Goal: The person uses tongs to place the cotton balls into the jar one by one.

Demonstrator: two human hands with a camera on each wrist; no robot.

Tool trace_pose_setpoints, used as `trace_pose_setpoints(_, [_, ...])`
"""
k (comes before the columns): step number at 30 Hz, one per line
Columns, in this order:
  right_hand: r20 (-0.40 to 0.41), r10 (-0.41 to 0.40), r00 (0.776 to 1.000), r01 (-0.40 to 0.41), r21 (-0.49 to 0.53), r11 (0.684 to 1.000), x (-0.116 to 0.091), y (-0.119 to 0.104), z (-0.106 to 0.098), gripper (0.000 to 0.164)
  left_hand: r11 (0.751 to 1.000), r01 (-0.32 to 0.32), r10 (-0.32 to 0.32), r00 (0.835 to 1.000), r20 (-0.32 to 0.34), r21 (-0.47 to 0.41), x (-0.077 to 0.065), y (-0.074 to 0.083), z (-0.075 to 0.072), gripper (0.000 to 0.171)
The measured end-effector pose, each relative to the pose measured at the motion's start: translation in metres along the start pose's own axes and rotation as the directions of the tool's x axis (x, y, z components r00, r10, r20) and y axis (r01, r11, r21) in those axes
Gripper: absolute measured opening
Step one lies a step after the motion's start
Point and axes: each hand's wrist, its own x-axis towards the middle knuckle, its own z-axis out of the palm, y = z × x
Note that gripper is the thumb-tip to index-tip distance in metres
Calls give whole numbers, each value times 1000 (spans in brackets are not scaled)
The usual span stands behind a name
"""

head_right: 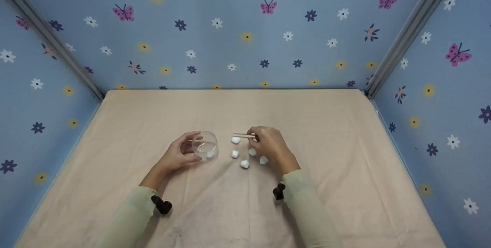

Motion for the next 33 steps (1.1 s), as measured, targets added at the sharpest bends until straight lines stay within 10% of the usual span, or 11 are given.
trace_pose_setpoints(33, [172,149,974,-152,1,988,0,9,17,21,1000,6,-6,1000,-1,-5,0,-1,0,86])
